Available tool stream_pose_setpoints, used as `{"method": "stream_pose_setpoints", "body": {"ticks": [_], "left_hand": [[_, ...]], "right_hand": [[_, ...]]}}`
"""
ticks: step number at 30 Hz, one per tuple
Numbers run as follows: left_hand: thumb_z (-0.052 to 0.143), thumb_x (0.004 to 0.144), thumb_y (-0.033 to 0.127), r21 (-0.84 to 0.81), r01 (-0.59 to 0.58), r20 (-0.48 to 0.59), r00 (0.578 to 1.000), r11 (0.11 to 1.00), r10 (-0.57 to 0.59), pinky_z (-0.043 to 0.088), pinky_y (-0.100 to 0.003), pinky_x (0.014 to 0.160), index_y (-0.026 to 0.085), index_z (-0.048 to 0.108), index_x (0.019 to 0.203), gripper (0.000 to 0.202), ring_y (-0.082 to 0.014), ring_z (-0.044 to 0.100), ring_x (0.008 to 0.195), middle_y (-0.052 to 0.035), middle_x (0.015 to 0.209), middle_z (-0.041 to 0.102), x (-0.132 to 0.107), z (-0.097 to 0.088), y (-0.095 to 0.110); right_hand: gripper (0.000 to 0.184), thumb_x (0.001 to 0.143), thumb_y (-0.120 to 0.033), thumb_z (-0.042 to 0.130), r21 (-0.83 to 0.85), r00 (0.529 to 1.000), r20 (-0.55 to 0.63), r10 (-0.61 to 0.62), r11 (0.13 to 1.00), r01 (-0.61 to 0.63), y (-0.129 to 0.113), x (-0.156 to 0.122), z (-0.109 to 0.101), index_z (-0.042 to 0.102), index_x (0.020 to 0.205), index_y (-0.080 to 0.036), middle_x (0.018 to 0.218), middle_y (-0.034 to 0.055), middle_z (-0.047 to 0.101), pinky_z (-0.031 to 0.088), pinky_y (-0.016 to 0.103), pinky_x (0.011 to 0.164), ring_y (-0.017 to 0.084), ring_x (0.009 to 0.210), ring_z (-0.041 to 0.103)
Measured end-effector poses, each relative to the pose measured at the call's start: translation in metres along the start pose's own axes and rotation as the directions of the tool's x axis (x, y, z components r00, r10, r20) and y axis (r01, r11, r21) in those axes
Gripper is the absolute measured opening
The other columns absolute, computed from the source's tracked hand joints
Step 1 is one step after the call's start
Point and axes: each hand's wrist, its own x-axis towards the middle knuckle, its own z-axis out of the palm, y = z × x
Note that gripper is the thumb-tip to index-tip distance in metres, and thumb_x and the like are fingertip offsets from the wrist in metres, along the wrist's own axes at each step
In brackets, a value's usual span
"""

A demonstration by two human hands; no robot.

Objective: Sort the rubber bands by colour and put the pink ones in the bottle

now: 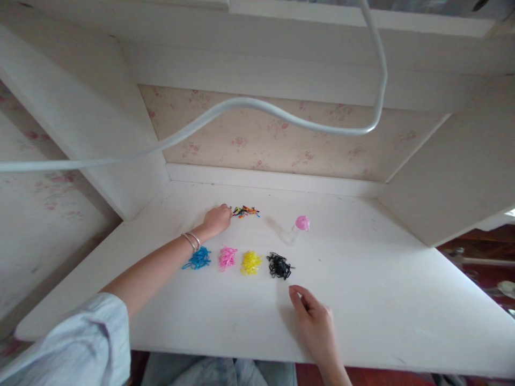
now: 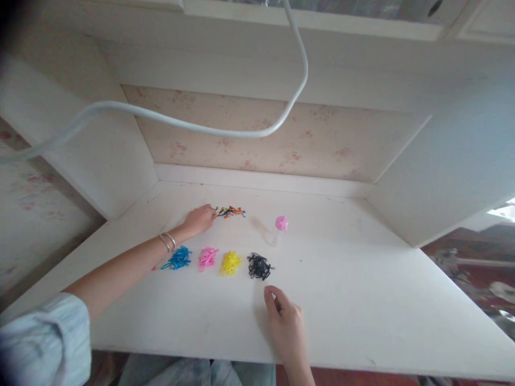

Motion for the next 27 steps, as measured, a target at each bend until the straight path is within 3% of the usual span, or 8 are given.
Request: {"method": "stream_pose_setpoints", "body": {"ticks": [4, 7, 12, 16, 21, 27], "left_hand": [[0.037, 0.093, 0.029, -0.032, -0.094, -0.067, 0.994, 0.995, 0.092, 0.044, -0.03, 0.083, 0.019, 0.067, 0.096, 0.031, -0.0197, 0.061, 0.096, -0.0082, 0.107, 0.06, -0.015, -0.025, 0.009], [0.035, 0.093, 0.033, -0.071, -0.224, -0.076, 0.973, 0.972, 0.218, 0.043, -0.027, 0.083, 0.023, 0.067, 0.098, 0.033, -0.0166, 0.06, 0.093, -0.0042, 0.106, 0.061, -0.037, -0.032, 0.034], [0.038, 0.091, 0.035, -0.137, -0.395, -0.022, 0.918, 0.908, 0.396, 0.045, -0.025, 0.079, 0.026, 0.069, 0.091, 0.032, -0.0148, 0.062, 0.086, -0.0002, 0.1, 0.065, -0.075, -0.015, 0.087], [0.044, 0.087, 0.033, -0.173, -0.419, 0.018, 0.903, 0.891, 0.429, 0.047, -0.027, 0.074, 0.025, 0.072, 0.083, 0.029, -0.0172, 0.064, 0.083, -0.0024, 0.094, 0.068, -0.082, 0.001, 0.111], [0.049, 0.081, 0.026, -0.193, -0.372, 0.059, 0.919, 0.908, 0.39, 0.047, -0.031, 0.072, 0.021, 0.072, 0.075, 0.025, -0.0212, 0.065, 0.08, -0.0072, 0.086, 0.07, -0.075, 0.009, 0.117], [0.053, 0.077, 0.029, -0.241, -0.34, 0.073, 0.928, 0.909, 0.366, 0.045, -0.027, 0.067, 0.022, 0.072, 0.067, 0.022, -0.0201, 0.065, 0.074, -0.0048, 0.074, 0.071, -0.066, 0.004, 0.105]], "right_hand": [[0.042, 0.085, -0.055, 0.044, -0.004, 1.0, -0.004, -0.02, 1.0, 0.02, 0.0, 0.0, 0.001, 0.069, 0.089, -0.021, 0.052, -0.0041, 0.046, 0.031, 0.021, 0.05, 0.011, 0.049, 0.042], [0.042, 0.085, -0.055, 0.044, -0.002, 1.0, -0.013, -0.018, 1.0, 0.018, 0.001, 0.0, 0.001, 0.069, 0.089, -0.021, 0.051, -0.0045, 0.044, 0.031, 0.021, 0.05, 0.011, 0.049, 0.042], [0.041, 0.085, -0.054, 0.045, -0.001, 0.999, -0.024, -0.029, 1.0, 0.029, 0.002, 0.0, 0.003, 0.069, 0.091, -0.02, 0.05, -0.0052, 0.043, 0.029, 0.021, 0.048, 0.011, 0.047, 0.04], [0.041, 0.085, -0.051, 0.044, 0.006, 0.998, -0.042, -0.042, 0.999, 0.042, 0.0, -0.001, 0.003, 0.07, 0.09, -0.019, 0.051, -0.0045, 0.046, 0.028, 0.02, 0.047, 0.01, 0.046, 0.04], [0.044, 0.085, -0.052, 0.043, 0.028, 0.998, -0.046, -0.049, 0.998, 0.05, -0.005, -0.002, 0.001, 0.07, 0.088, -0.018, 0.051, -0.0042, 0.045, 0.027, 0.02, 0.046, 0.01, 0.046, 0.036], [0.045, 0.083, -0.054, 0.044, 0.071, 0.998, -0.057, -0.027, 0.997, 0.031, -0.005, -0.002, 0.0, 0.07, 0.089, -0.018, 0.05, -0.0045, 0.043, 0.028, 0.021, 0.046, 0.011, 0.046, 0.035]]}}
